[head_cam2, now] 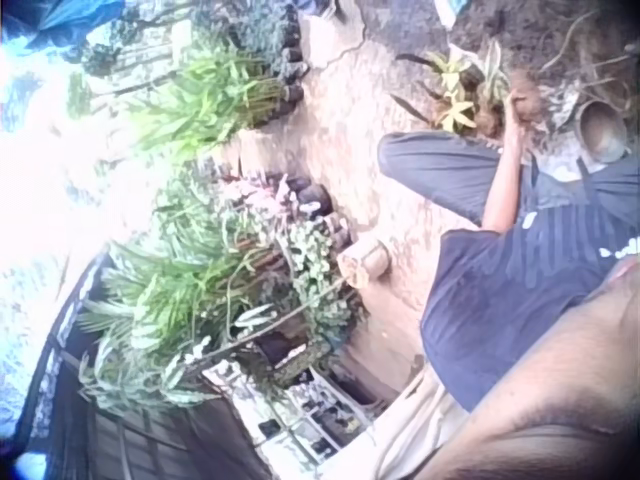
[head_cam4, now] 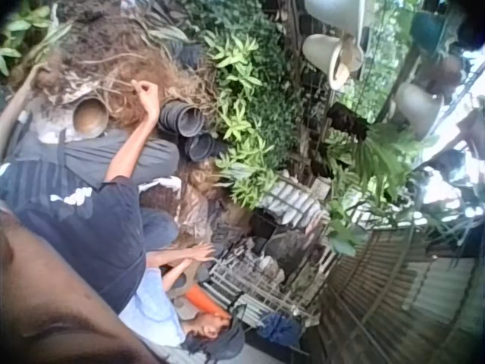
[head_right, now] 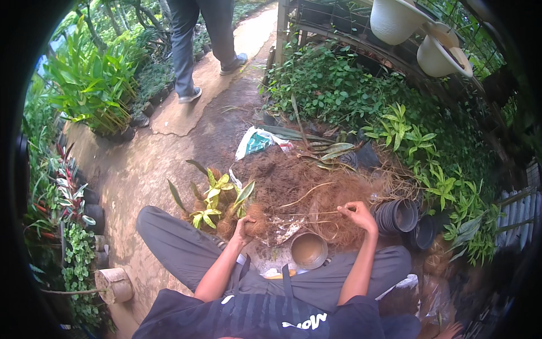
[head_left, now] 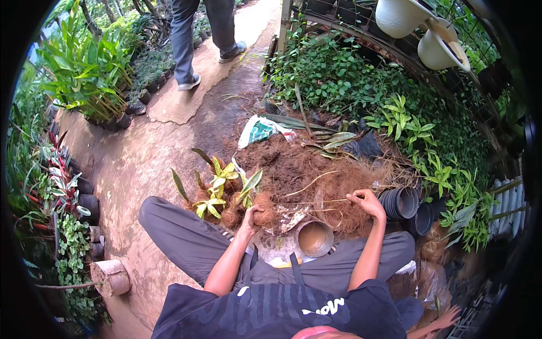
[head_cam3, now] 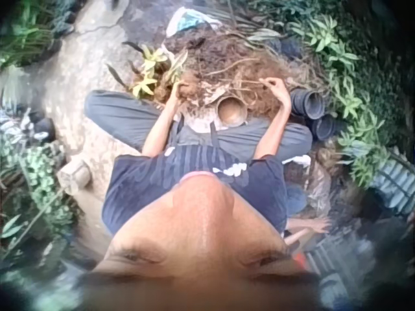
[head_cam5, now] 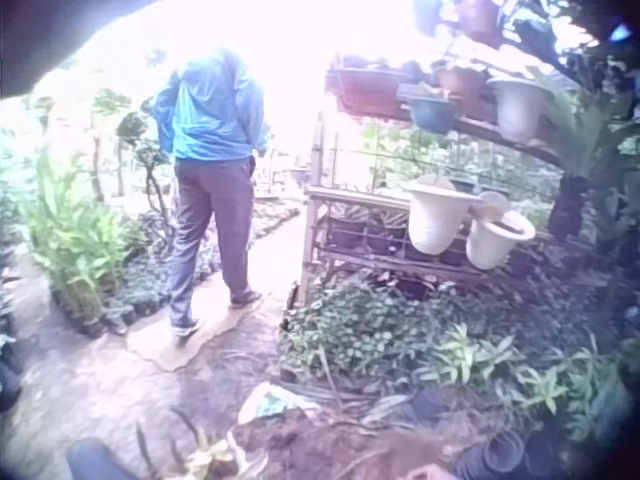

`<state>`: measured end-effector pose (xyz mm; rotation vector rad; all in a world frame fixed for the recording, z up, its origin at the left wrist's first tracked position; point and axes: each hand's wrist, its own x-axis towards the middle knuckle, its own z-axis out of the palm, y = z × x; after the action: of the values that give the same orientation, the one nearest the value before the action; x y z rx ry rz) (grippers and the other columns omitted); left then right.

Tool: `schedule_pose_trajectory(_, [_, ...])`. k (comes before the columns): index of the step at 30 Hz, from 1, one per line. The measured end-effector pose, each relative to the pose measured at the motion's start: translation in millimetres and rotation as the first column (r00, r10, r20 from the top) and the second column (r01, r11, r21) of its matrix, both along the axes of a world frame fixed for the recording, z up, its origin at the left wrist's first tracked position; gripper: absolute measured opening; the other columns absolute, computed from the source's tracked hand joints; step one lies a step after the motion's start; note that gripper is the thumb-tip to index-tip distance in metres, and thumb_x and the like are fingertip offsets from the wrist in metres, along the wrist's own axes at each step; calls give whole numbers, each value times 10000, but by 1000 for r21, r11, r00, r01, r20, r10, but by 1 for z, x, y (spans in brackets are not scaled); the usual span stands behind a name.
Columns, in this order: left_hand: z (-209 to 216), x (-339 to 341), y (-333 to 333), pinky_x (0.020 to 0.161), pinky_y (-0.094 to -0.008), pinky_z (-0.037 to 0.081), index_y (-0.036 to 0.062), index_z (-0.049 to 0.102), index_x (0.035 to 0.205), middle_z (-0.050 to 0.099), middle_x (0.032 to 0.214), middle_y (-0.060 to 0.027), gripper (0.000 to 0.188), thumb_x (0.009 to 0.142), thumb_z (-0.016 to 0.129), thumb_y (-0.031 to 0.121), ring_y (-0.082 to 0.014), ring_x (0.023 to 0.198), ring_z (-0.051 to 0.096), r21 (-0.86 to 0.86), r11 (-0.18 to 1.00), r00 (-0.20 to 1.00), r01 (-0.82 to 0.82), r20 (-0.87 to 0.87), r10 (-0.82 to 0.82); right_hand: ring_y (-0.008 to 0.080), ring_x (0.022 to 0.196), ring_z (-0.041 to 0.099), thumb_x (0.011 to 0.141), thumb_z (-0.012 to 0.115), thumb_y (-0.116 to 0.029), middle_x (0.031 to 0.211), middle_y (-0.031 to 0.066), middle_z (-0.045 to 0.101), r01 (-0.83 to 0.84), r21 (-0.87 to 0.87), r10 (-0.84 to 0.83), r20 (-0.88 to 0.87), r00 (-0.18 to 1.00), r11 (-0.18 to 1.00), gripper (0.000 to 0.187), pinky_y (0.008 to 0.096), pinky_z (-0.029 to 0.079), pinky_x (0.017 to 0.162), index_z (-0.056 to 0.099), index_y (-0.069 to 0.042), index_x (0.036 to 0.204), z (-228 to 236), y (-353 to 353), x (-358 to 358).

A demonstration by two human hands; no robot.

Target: The person sits on the ground and wraps the root ball of a small plant with fibrous material. They then pick up a second plant and repeat the wrapping process, securing the material around the roots by hand.

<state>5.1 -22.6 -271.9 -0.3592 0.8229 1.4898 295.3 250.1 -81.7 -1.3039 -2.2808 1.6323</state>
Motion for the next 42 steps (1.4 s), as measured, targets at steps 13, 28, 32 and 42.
schedule_pose_trajectory(13, [17,4,3,752,-411,546,36,538,1118,624,991,-117,424,706,559,133,-272,856,632,17,1000,1000,3,-28,-2,136,938,617,892,640,-207,1004,95,689,102,-225,-192,-422,886,969,168,308,477,851,654,-41,878,28,-6,-8])
schedule_pose_trajectory(28, [9,12,6,781,-377,549,19,539,1091,618,995,-100,412,688,581,95,-244,870,635,34,994,994,101,-38,-100,230,825,586,887,618,-199,773,56,634,-264,-838,-845,-521,124,478,134,429,441,891,638,-78,832,0,-23,-55])
schedule_pose_trajectory(32, [18,15,8,751,-363,552,23,544,1071,617,962,-87,402,678,600,88,-234,825,637,18,993,992,115,-50,-114,205,812,579,905,584,-193,807,31,646,-189,-865,-867,-488,102,464,147,400,454,850,660,-68,916,-7,-22,-55])
schedule_pose_trajectory(42, [12,12,8,759,-368,550,21,538,1084,614,961,-92,413,682,599,94,-237,828,634,40,995,994,95,-55,-93,131,748,496,887,623,-76,962,27,655,-172,-801,-789,-596,147,573,256,272,381,673,633,-84,1142,-26,-15,-54])
